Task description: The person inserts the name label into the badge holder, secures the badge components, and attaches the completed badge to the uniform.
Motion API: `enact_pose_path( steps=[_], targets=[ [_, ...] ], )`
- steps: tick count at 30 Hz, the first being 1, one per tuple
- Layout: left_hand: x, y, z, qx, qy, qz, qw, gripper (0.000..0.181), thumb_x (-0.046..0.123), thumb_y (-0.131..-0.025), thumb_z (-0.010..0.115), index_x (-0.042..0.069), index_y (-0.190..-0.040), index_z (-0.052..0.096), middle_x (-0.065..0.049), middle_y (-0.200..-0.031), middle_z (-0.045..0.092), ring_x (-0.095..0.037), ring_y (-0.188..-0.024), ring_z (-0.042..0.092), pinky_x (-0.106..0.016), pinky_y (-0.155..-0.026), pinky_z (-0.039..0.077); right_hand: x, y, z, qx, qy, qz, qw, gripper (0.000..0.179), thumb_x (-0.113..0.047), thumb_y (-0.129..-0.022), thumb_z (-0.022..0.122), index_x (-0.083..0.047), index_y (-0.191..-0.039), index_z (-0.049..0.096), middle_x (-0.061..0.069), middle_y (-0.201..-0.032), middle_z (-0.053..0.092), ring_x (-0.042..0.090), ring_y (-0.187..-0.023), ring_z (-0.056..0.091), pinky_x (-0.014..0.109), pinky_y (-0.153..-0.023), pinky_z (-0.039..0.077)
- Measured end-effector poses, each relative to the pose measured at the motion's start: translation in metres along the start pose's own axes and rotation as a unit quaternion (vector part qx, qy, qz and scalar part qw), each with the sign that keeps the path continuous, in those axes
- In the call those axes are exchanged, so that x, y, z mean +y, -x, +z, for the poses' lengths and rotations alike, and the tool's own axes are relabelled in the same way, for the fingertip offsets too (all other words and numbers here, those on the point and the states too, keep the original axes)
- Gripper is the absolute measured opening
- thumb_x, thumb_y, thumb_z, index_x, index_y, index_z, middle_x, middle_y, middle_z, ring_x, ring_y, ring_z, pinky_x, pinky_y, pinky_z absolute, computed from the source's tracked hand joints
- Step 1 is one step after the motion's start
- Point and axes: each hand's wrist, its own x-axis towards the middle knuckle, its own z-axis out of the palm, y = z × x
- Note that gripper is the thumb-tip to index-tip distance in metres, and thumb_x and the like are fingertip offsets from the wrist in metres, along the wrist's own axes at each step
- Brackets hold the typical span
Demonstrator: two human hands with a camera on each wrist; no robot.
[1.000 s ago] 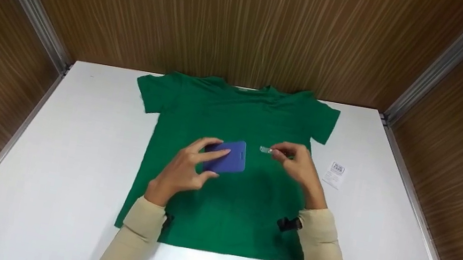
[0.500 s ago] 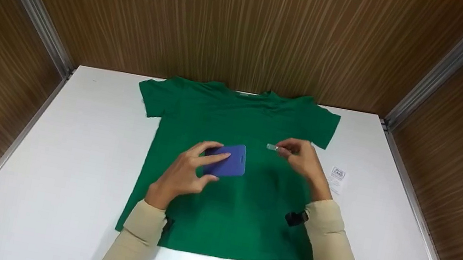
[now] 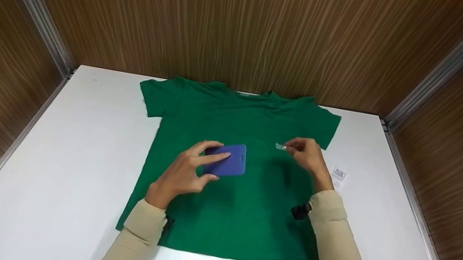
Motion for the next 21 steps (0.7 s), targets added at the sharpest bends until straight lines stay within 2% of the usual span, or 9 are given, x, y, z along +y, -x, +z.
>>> enact_pose_path(
  steps=[7, 15, 21],
  targets=[
    [0.000, -0.002, 0.000, -0.005, -0.002, 0.000, 1.0000, 0.060, 0.015, -0.088, 0.082, 0.021, -0.145, 0.062, -0.016, -0.148, 0.055, -0.037, -0.135, 0.056, -0.055, -0.111, 0.048, 0.015, -0.015, 0.002, 0.000, 0.029, -0.002, 0.9996, 0.024, -0.004, -0.100, 0.057, 0.005, -0.113, 0.074, 0.026, -0.115, 0.070, 0.028, -0.094, 0.061, 0.037, -0.082, 0.051],
    [-0.001, -0.003, 0.002, -0.003, 0.010, -0.004, 0.9999, 0.064, 0.009, -0.085, 0.084, 0.021, -0.144, 0.063, -0.016, -0.148, 0.056, -0.038, -0.135, 0.056, -0.055, -0.110, 0.049, 0.025, -0.028, 0.010, -0.012, 0.052, 0.004, 0.9986, 0.023, -0.005, -0.100, 0.059, 0.005, -0.114, 0.074, 0.026, -0.116, 0.070, 0.033, -0.100, 0.063, 0.050, -0.092, 0.054],
    [-0.001, 0.000, 0.003, -0.006, 0.008, -0.003, 0.9999, 0.062, 0.009, -0.087, 0.083, 0.021, -0.144, 0.062, -0.016, -0.149, 0.055, -0.037, -0.135, 0.056, -0.057, -0.110, 0.049, 0.028, -0.035, 0.017, -0.024, 0.057, 0.018, 0.9979, 0.024, -0.007, -0.100, 0.060, 0.005, -0.115, 0.074, 0.027, -0.118, 0.070, 0.035, -0.103, 0.065, 0.055, -0.098, 0.054]
  ],
)
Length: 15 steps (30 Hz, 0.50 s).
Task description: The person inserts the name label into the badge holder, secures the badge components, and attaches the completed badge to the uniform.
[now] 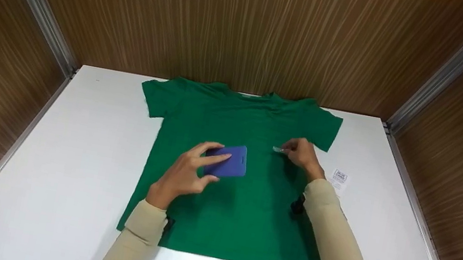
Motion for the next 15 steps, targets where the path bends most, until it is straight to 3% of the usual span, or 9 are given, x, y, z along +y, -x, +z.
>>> enact_pose_path(
  steps=[15],
  targets=[
    [-0.001, 0.001, 0.002, 0.000, -0.004, 0.007, 1.0000, 0.062, 0.010, -0.086, 0.084, 0.021, -0.144, 0.063, -0.017, -0.148, 0.056, -0.038, -0.134, 0.056, -0.056, -0.110, 0.049, 0.013, -0.014, 0.008, 0.024, -0.023, 0.036, 0.9988, 0.025, -0.006, -0.101, 0.057, 0.006, -0.117, 0.072, 0.027, -0.120, 0.069, 0.036, -0.107, 0.063, 0.055, -0.102, 0.052]
  ],
)
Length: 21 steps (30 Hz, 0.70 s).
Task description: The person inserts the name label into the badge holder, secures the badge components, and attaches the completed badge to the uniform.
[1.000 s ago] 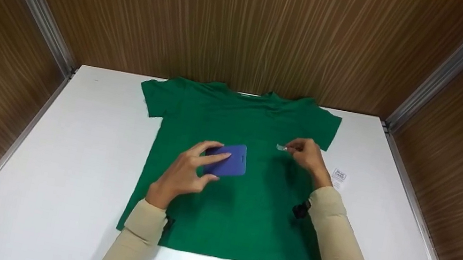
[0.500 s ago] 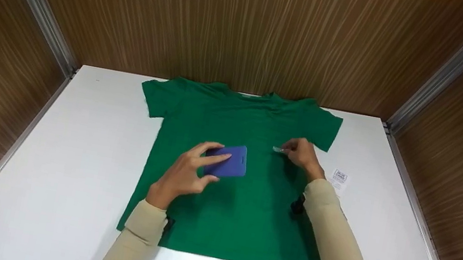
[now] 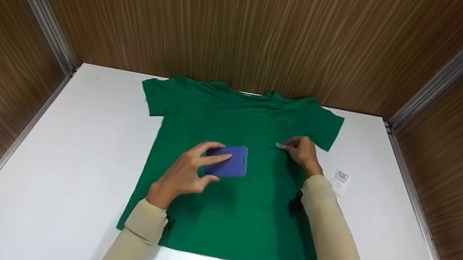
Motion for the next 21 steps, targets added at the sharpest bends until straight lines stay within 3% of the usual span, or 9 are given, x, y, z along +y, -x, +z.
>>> enact_pose_path(
  steps=[11, 21],
  targets=[
    [0.002, 0.001, 0.000, -0.001, -0.005, -0.003, 1.0000, 0.061, 0.009, -0.086, 0.083, 0.021, -0.143, 0.064, -0.015, -0.147, 0.056, -0.037, -0.134, 0.056, -0.056, -0.110, 0.049, 0.005, 0.000, 0.006, 0.018, 0.031, -0.007, 0.9993, 0.024, -0.007, -0.101, 0.061, 0.005, -0.116, 0.073, 0.027, -0.118, 0.071, 0.039, -0.108, 0.068, 0.054, -0.098, 0.055],
    [0.003, 0.001, 0.000, 0.001, -0.010, -0.001, 1.0000, 0.061, 0.011, -0.086, 0.083, 0.022, -0.144, 0.063, -0.015, -0.148, 0.056, -0.036, -0.135, 0.056, -0.055, -0.111, 0.049, 0.010, 0.003, 0.012, 0.047, 0.011, -0.010, 0.9988, 0.021, -0.006, -0.100, 0.061, 0.004, -0.114, 0.074, 0.026, -0.119, 0.073, 0.040, -0.112, 0.069, 0.055, -0.099, 0.054]
  ],
)
